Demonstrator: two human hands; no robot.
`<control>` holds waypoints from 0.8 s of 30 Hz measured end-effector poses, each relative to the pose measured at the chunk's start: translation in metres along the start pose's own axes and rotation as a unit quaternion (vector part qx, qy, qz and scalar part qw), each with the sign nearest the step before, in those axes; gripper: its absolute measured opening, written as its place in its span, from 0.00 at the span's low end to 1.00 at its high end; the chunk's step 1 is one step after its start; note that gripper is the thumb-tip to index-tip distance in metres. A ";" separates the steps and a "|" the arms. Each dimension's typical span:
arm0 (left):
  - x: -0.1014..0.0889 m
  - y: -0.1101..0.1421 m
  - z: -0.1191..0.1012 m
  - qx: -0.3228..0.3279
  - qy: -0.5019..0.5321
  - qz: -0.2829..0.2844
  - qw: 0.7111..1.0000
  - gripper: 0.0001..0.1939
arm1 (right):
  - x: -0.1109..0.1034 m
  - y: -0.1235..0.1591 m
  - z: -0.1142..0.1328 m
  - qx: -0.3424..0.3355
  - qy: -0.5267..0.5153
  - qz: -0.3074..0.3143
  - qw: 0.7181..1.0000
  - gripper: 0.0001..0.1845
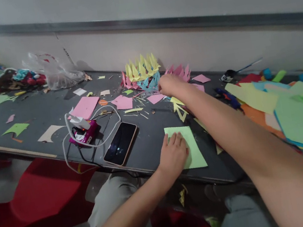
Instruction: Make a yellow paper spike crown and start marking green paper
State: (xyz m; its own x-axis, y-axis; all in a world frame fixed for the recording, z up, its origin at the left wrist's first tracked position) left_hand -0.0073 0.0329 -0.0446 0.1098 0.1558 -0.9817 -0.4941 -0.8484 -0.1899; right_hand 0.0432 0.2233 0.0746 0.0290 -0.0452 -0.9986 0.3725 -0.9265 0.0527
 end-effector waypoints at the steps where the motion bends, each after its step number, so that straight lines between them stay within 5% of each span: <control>1: -0.002 0.003 -0.001 0.025 -0.002 -0.015 1.000 0.18 | -0.002 0.011 -0.008 0.002 -0.011 -0.019 1.000 0.13; 6: -0.005 0.025 -0.006 0.060 0.057 -0.026 0.996 0.18 | 0.013 0.085 -0.042 -0.018 -0.261 -0.104 0.960 0.14; 9: -0.002 0.036 -0.009 0.059 0.065 0.004 0.996 0.26 | 0.036 0.135 -0.050 -0.006 -0.460 -0.054 0.886 0.16; 13: -0.002 0.038 -0.004 0.069 0.068 0.026 0.995 0.27 | 0.065 0.181 -0.047 0.062 -0.586 -0.033 0.807 0.17; 16: -0.008 0.035 0.006 0.091 0.097 0.032 0.991 0.22 | 0.083 0.194 -0.042 0.112 -0.617 -0.057 0.777 0.18; 19: -0.015 0.033 0.015 0.110 0.119 0.046 0.986 0.19 | 0.096 0.195 -0.037 0.151 -0.679 -0.077 0.715 0.22; 24: -0.019 0.035 0.019 0.046 0.091 0.053 0.993 0.24 | 0.102 0.189 -0.030 0.166 -0.756 -0.137 0.619 0.36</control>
State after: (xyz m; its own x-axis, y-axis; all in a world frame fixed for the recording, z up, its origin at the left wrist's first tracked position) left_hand -0.0428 0.0099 -0.0329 0.2040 -0.0329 -0.9784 -0.5869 -0.8040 -0.0953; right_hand 0.1445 0.0552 -0.0167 -0.9868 0.0658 0.1480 -0.0474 -0.9910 0.1250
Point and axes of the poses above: each hand's wrist, its own y-axis away from the middle knuckle, its own x-axis out of the palm, z = x × y, the point moved 1 cm from there along -y, towards the middle knuckle, and after that the axes turned 8 degrees about -y, right-handed, at the moved point
